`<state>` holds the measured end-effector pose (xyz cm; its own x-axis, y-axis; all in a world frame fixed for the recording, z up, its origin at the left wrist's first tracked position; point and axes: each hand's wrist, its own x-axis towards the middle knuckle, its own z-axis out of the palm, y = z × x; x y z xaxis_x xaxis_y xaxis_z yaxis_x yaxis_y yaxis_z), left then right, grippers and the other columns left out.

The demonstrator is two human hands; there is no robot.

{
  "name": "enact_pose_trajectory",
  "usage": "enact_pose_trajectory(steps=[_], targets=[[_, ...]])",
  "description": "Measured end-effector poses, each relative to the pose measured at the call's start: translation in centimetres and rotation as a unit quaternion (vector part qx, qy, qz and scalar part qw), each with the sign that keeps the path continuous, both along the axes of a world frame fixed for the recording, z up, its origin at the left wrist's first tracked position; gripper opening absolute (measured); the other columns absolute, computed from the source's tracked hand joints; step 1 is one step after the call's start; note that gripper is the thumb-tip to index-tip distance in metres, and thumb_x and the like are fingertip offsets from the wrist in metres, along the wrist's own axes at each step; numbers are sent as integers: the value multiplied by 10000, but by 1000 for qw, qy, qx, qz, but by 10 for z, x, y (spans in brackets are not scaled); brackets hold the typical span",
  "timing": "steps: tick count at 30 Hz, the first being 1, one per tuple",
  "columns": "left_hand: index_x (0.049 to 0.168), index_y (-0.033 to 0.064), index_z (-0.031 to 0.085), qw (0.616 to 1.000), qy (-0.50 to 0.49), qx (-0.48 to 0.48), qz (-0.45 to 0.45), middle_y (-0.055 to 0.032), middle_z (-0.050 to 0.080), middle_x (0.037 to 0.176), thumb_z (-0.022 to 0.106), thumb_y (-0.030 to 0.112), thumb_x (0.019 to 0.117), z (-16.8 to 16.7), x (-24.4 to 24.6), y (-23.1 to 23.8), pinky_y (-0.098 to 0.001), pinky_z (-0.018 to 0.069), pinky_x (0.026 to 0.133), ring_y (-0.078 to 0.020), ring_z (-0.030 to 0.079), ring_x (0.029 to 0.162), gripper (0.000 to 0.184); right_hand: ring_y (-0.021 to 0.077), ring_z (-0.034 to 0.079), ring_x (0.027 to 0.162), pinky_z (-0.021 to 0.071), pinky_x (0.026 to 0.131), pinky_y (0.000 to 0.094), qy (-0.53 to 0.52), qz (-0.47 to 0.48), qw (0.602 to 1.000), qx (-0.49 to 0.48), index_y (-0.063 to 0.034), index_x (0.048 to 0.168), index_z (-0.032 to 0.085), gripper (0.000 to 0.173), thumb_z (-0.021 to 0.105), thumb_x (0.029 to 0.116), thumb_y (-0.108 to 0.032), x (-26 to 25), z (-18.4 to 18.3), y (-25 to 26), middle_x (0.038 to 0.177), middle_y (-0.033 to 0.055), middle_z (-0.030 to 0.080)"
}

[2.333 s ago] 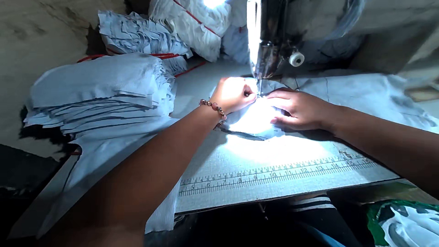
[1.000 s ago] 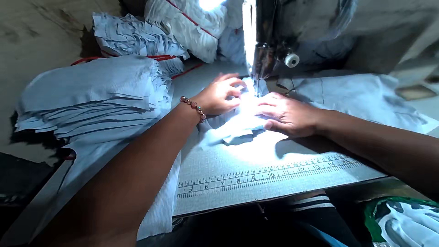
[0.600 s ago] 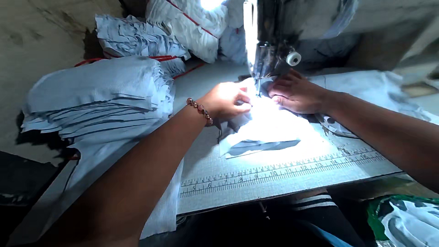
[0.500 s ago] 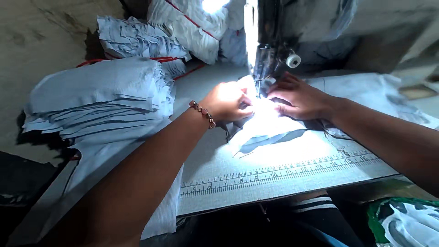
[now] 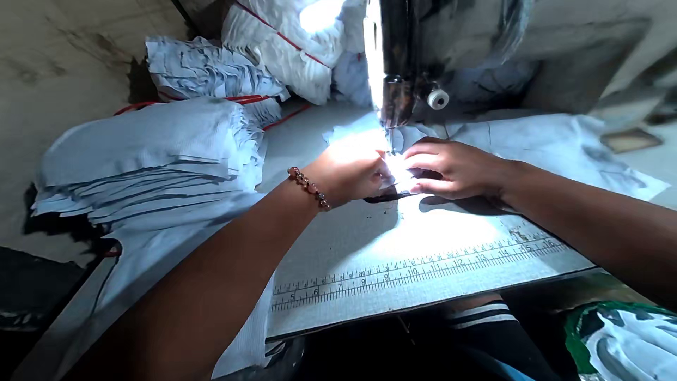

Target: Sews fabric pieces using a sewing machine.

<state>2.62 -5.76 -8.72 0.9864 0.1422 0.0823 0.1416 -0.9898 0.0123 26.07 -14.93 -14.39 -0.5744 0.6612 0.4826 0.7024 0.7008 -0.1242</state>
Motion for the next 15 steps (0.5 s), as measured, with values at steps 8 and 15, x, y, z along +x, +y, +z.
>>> enact_pose_trajectory(steps=[8, 15], targets=[[1017, 76, 782, 998, 36, 13, 57, -101, 738, 1144, 586, 78, 963, 2, 4, 12, -537, 531, 887, -315, 676, 1108, 202, 243, 618, 1214, 496, 1028, 411, -2, -67, 996, -63, -70, 1151, 739, 452, 517, 1004, -436, 0, 2, 6, 1230, 85, 695], [905, 114, 764, 999, -4, -49, 18, -6, 750, 959, 551, 9, 842, 43, -92, 8, -347, 590, 780, -112, 706, 886, 246, 281, 617, 1235, 483, 1058, 432, -14, -71, 996, -56, -37, 1247, 707, 473, 509, 1016, -400, 5, 2, 7, 1275, 121, 684]])
